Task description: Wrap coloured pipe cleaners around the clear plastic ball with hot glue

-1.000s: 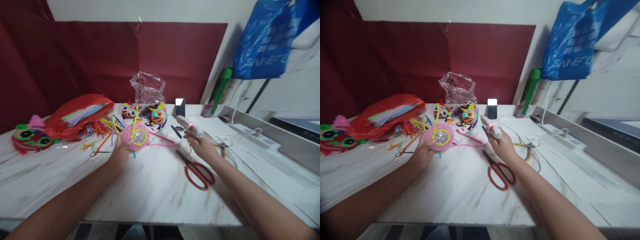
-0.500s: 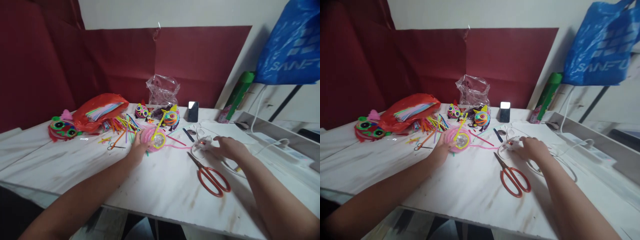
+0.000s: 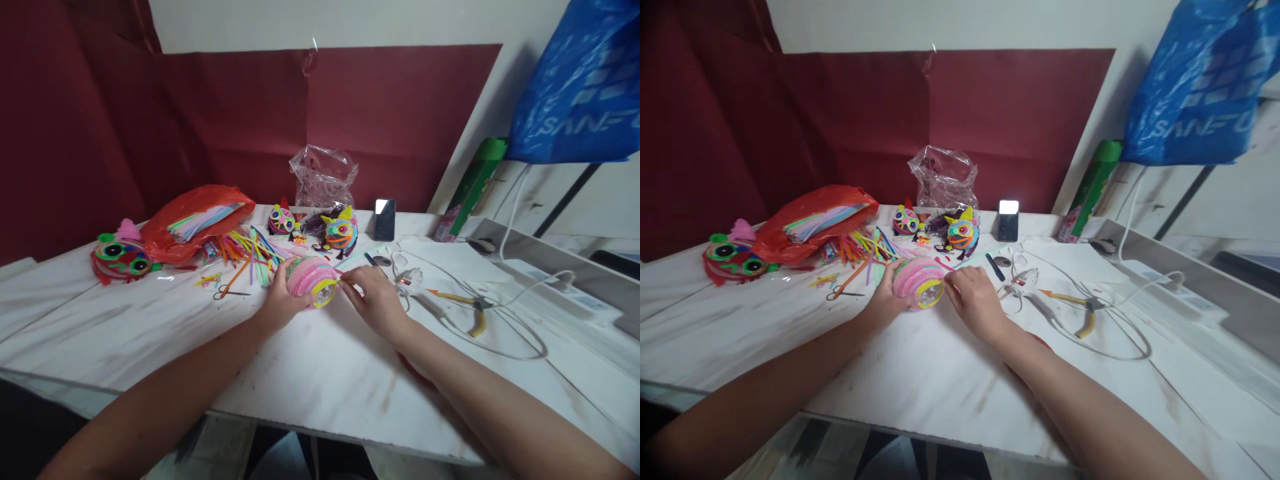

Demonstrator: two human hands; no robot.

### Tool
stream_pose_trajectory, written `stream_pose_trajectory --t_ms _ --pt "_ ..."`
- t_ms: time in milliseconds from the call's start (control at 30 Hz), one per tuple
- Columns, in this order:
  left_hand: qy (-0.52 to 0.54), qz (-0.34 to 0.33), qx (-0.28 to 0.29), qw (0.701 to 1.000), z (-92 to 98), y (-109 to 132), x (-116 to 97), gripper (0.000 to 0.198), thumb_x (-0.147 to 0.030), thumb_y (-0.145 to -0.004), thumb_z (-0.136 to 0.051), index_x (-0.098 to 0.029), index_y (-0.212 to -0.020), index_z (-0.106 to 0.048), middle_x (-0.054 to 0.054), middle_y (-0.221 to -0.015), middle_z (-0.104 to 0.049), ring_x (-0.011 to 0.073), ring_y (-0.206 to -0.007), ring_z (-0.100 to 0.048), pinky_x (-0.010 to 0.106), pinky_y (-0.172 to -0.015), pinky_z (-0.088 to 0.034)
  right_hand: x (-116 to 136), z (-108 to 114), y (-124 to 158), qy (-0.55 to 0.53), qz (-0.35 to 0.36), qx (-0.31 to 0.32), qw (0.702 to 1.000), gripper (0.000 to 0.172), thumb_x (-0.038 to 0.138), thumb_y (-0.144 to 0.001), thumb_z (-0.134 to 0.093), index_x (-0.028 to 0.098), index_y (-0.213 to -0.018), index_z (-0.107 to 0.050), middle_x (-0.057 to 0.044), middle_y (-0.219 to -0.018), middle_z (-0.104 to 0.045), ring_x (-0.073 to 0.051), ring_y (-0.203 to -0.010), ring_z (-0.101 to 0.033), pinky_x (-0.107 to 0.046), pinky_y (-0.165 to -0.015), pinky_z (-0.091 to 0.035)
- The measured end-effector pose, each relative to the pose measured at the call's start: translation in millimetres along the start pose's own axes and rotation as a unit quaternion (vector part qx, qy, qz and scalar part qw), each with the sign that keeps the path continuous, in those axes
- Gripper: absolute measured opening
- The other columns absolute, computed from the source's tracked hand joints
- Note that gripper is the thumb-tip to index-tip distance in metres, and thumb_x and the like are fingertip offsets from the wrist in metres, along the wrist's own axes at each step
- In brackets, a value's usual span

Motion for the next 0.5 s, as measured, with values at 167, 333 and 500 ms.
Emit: stream_pose_trajectory --t_ms 167,333,500 --pt "0.0 -0.001 0.014 1.0 0.0 -1 5 0.092 -0.024 -0.052 -0.084 -0.021 -0.133 -0.04 0.012 -0.128 -0.054 0.033 -0.121 -0.053 0.048 -0.102 -0.044 -3 -9 13 -0.109 -0.162 0.025 0.98 0.016 0.03 -0.09 -0.057 0.021 -0.08 -0.066 -0.006 -0.074 -0.072 -0.02 -0.069 -0.063 -0.031 -0.065 -0.046" --pt "0.026 -0.009 0.029 0.999 -2.0 -1 6 0.093 -0.03 -0.052 -0.087 -0.021 -0.132 -0.04 0.012 -0.124 -0.056 0.0315 -0.116 -0.056 0.045 -0.098 -0.048 -1 -14 10 -0.17 -0.254 0.042 0.951 0.024 0.037 -0.084 -0.061 0.02 -0.067 -0.061 -0.002 -0.06 -0.066 -0.016 -0.058 -0.055 -0.03 -0.064 -0.041" --pt "0.011 -0.018 0.053 0.998 -4.1 -1 5 0.092 -0.031 -0.054 -0.085 -0.02 -0.131 -0.037 0.013 -0.129 -0.053 0.0331 -0.121 -0.053 0.046 -0.1 -0.046 1 -16 10 -0.228 -0.302 0.05 0.924 0.028 0.039 -0.081 -0.061 0.02 -0.061 -0.054 0.0 -0.057 -0.06 -0.013 -0.054 -0.05 -0.025 -0.054 -0.035"
Point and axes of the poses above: each hand's wrist, its own y-axis away from the middle knuckle, its own z-axis out of the back of the hand, x = y × z, the point moved 2 cm from there along -y, towards the middle knuckle
